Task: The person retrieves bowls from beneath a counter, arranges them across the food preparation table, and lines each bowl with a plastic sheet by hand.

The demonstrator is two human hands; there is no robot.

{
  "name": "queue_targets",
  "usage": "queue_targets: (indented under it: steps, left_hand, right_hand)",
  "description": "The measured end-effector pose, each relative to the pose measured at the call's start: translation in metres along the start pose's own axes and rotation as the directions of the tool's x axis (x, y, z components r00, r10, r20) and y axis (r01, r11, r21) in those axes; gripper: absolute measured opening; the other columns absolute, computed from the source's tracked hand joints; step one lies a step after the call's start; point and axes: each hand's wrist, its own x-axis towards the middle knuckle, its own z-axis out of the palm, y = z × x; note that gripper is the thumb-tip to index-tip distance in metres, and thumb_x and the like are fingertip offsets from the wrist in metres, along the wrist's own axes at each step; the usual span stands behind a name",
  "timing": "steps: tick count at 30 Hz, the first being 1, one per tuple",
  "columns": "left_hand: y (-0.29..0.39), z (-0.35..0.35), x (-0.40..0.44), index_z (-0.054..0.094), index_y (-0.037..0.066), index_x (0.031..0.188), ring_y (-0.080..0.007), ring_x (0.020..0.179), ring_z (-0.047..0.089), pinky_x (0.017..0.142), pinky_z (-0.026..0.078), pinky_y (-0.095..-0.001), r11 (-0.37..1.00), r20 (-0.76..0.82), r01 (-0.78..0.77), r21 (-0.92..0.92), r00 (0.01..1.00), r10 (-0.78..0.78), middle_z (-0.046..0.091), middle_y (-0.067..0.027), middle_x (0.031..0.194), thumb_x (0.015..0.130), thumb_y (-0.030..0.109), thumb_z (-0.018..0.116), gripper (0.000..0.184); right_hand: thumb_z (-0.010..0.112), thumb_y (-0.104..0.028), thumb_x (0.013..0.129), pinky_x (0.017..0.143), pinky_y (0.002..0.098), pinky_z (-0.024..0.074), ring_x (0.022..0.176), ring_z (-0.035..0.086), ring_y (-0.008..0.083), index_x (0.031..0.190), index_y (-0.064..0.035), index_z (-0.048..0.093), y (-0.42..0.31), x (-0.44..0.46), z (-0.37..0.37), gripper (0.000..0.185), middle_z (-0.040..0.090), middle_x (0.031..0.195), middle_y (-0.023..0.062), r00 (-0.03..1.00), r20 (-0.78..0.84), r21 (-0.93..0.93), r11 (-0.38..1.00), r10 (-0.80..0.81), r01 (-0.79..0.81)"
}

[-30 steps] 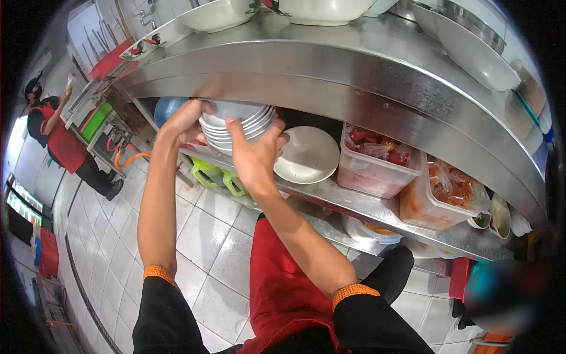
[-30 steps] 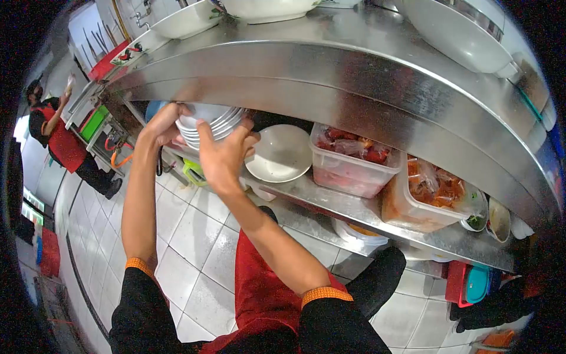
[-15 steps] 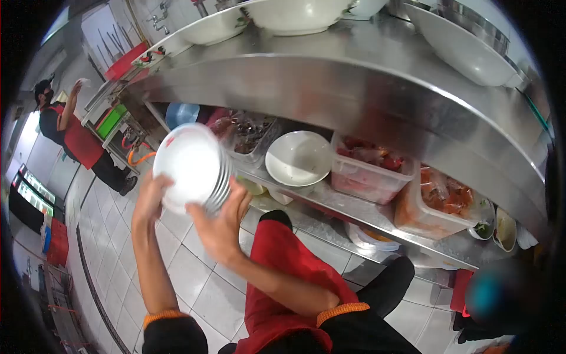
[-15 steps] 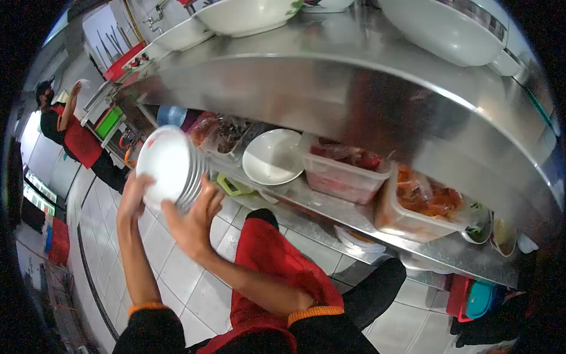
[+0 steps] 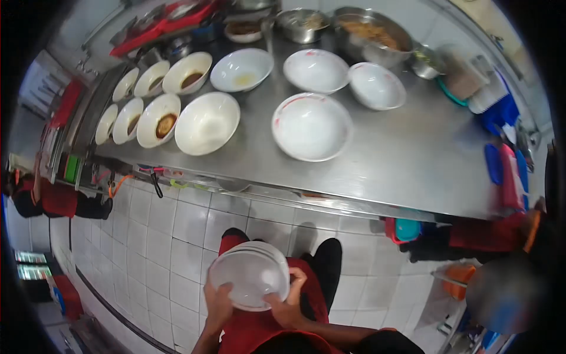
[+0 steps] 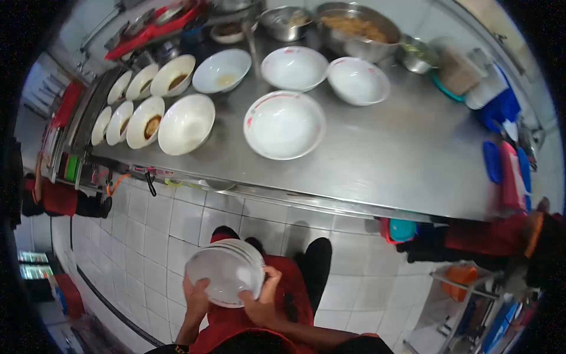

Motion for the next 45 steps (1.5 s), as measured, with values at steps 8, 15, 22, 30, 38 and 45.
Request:
queue_targets:
  steps: [8,15,22,30,38,45]
  left_hand:
    - [0.113,0.119,-0.039,0.047,-0.005,0.122,-0.0214,0.099,0.056,0.088,0.042,-0.0312,0.998,0.439,-0.058,-0.029,0.896,0.065,0.06,-0.0155,0.106,0.074,0.006,0.046,0.049]
    - [0.126,0.269,-0.014,0.045,0.0,0.126,-0.0269,0.101,0.057,0.09,0.042,-0.0337,0.973,0.476,-0.225,-0.049,0.852,0.221,0.059,-0.0192,0.11,0.073,0.008,0.045,0.054]
    - [0.163,0.379,0.011,0.044,0.005,0.128,-0.0375,0.103,0.057,0.09,0.043,-0.0397,0.958,0.529,-0.262,0.12,0.833,0.161,0.059,-0.0253,0.11,0.074,0.01,0.044,0.054]
    - [0.207,0.519,0.042,0.042,0.009,0.131,-0.0361,0.108,0.056,0.094,0.041,-0.04,0.946,0.563,-0.259,0.198,0.82,0.107,0.059,-0.0236,0.114,0.076,0.01,0.042,0.055]
    - [0.221,0.637,0.064,0.039,0.016,0.135,-0.0378,0.114,0.05,0.098,0.039,-0.0412,0.976,0.564,-0.206,0.065,0.814,0.135,0.054,-0.0242,0.121,0.077,0.011,0.042,0.058]
    - [0.225,0.691,0.094,0.017,0.026,0.146,-0.0435,0.133,0.02,0.109,0.021,-0.0427,0.939,0.562,-0.253,0.232,0.823,0.083,0.015,-0.0241,0.147,0.076,0.018,0.053,0.08]
  right_hand:
    - [0.055,0.001,0.068,0.1,0.0358,0.0278,0.112,0.036,0.0264,0.122,0.0017,0.023,-0.18,-0.044,-0.085,0.062,0.034,0.114,0.0156,0.906,-0.411,-0.243,0.97,-0.098,-0.005]
    - [0.051,0.002,0.065,0.085,0.0304,0.0437,0.103,0.047,0.0245,0.126,0.0011,0.032,-0.197,0.032,-0.203,0.064,0.04,0.116,0.0166,0.772,-0.544,-0.378,0.918,-0.328,0.124]
    - [0.053,-0.003,0.064,0.093,0.0378,0.0388,0.108,0.046,0.0333,0.127,0.0012,0.039,-0.225,0.104,-0.287,0.065,0.043,0.117,0.0217,0.781,-0.59,-0.22,0.971,-0.207,0.091]
    - [0.047,0.002,0.065,0.076,0.0349,0.0472,0.091,0.055,0.0251,0.126,-0.0018,0.038,-0.276,0.185,-0.389,0.062,0.053,0.104,0.0159,0.784,-0.615,-0.004,0.994,-0.088,0.109]
    - [0.051,-0.005,0.067,0.091,0.0363,0.041,0.1,0.053,0.0323,0.137,-0.0037,0.031,-0.321,0.257,-0.478,0.072,0.05,0.115,0.0228,0.753,-0.649,-0.146,0.989,-0.105,0.012]
    - [0.058,-0.013,0.068,0.097,0.0453,0.0276,0.106,0.044,0.0376,0.141,-0.0107,0.029,-0.382,0.285,-0.505,0.079,0.031,0.128,0.0301,0.68,-0.493,-0.844,0.487,-0.542,-0.223]
